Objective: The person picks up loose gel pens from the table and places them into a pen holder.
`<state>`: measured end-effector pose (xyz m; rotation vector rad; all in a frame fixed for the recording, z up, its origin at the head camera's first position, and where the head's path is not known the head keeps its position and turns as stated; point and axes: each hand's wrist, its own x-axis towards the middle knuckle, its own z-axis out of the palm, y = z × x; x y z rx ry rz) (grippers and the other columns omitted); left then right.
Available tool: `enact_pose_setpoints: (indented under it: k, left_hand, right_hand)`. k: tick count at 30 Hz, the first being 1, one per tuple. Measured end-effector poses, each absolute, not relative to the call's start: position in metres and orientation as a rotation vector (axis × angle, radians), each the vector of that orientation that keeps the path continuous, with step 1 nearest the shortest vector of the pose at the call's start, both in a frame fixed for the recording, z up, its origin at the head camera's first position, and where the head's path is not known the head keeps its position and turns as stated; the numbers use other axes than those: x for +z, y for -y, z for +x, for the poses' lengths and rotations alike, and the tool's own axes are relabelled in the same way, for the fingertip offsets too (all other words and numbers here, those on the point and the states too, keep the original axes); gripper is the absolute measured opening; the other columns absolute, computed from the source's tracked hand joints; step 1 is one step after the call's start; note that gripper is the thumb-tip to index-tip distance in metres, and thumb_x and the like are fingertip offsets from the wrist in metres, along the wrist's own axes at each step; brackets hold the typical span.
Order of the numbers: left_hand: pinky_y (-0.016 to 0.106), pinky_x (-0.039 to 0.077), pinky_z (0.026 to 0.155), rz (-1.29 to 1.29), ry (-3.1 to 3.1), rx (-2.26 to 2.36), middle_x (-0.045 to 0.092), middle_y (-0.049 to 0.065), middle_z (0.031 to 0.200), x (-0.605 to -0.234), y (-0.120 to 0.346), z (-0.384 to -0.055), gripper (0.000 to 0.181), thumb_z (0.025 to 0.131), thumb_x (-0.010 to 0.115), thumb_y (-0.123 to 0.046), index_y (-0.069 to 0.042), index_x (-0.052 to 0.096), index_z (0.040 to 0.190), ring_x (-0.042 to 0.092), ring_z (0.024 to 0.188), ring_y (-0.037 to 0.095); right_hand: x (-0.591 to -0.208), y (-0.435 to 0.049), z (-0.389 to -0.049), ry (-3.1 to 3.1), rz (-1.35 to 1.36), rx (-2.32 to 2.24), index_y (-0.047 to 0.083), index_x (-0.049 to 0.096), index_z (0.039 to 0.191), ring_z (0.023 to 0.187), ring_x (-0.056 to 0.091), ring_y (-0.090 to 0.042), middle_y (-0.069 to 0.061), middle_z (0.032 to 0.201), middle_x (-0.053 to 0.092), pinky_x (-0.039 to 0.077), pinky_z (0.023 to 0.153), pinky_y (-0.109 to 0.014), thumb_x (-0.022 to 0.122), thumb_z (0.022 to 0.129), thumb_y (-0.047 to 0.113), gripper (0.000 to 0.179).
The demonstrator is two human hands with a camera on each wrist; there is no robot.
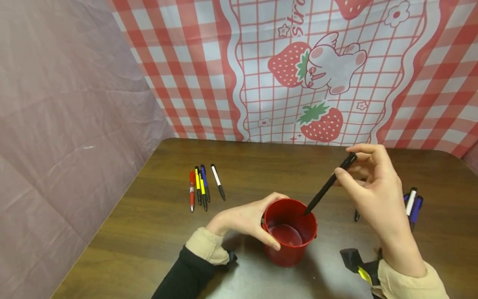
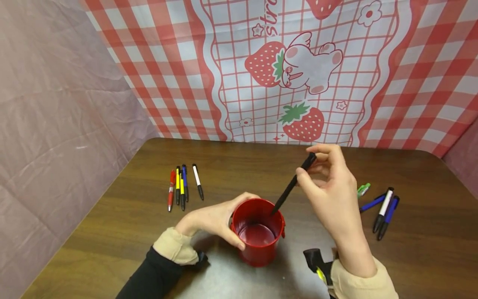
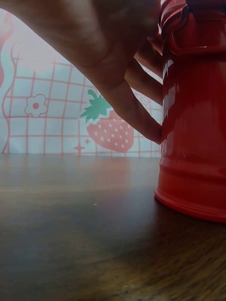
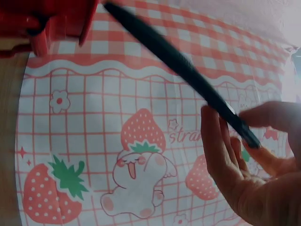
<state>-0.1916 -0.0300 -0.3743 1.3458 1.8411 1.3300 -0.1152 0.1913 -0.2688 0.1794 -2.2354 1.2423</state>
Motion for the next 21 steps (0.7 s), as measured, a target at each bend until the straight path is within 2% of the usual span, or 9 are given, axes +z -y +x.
enact_pose_setpoints:
  k: [3, 6, 9, 12, 21]
  left_hand:
    - [0.026, 0.038, 0.100, 1.351, -1.844, 1.329, 0.046, 0.005, 0.128, -0.374, 0.030, -0.192, 0.083, 0.064, 0.081, -0.006, -0.012, 0.030, 0.130, 0.043, 0.120, 0.014]
    - [0.026, 0.037, 0.100, 1.347, -1.843, 1.328, 0.046, 0.006, 0.128, -0.375, 0.029, -0.191, 0.083, 0.065, 0.081, -0.006, -0.012, 0.030, 0.129, 0.043, 0.120, 0.015]
    - [0.026, 0.036, 0.101, 1.341, -1.844, 1.326, 0.045, 0.006, 0.128, -0.375, 0.029, -0.192, 0.082, 0.065, 0.081, -0.006, -0.012, 0.030, 0.130, 0.043, 0.120, 0.015]
    - [0.026, 0.037, 0.101, 1.343, -1.853, 1.315, 0.044, 0.004, 0.128, -0.375, 0.029, -0.192, 0.082, 0.065, 0.081, -0.006, -0.012, 0.030, 0.130, 0.043, 0.119, 0.013]
    - [0.026, 0.038, 0.099, 1.331, -1.851, 1.313, 0.046, 0.000, 0.126, -0.376, 0.029, -0.191, 0.082, 0.066, 0.080, -0.008, -0.014, 0.029, 0.130, 0.044, 0.118, 0.008]
  right_hand:
    - [-0.271, -0.191, -0.116, 2.331, 0.266, 1.218, 0.008, 0.050, 0.113, 0.065, 0.062, 0.000, 0.007, 0.085, 0.057, 0.048, 0.057, -0.014, 0.063, 0.083, 0.003, 0.033]
    - [-0.272, -0.191, -0.118, 2.425, 0.315, 1.167, 0.009, 0.055, 0.106, 0.068, 0.062, 0.001, 0.001, 0.085, 0.059, 0.049, 0.059, -0.014, 0.064, 0.084, 0.009, 0.025]
    - [-0.274, -0.191, -0.120, 2.532, 0.349, 1.068, 0.014, 0.058, 0.099, 0.070, 0.061, 0.002, 0.000, 0.084, 0.060, 0.047, 0.059, -0.014, 0.065, 0.085, 0.016, 0.016]
    - [-0.276, -0.191, -0.121, 2.628, 0.372, 0.999, 0.018, 0.059, 0.093, 0.069, 0.060, 0.000, 0.004, 0.080, 0.062, 0.046, 0.059, -0.017, 0.065, 0.085, 0.022, 0.010]
    - [-0.282, -0.190, -0.126, 2.838, 0.464, 0.902, 0.022, 0.063, 0.085, 0.068, 0.058, -0.003, 0.010, 0.073, 0.063, 0.045, 0.059, -0.023, 0.064, 0.085, 0.029, 0.008]
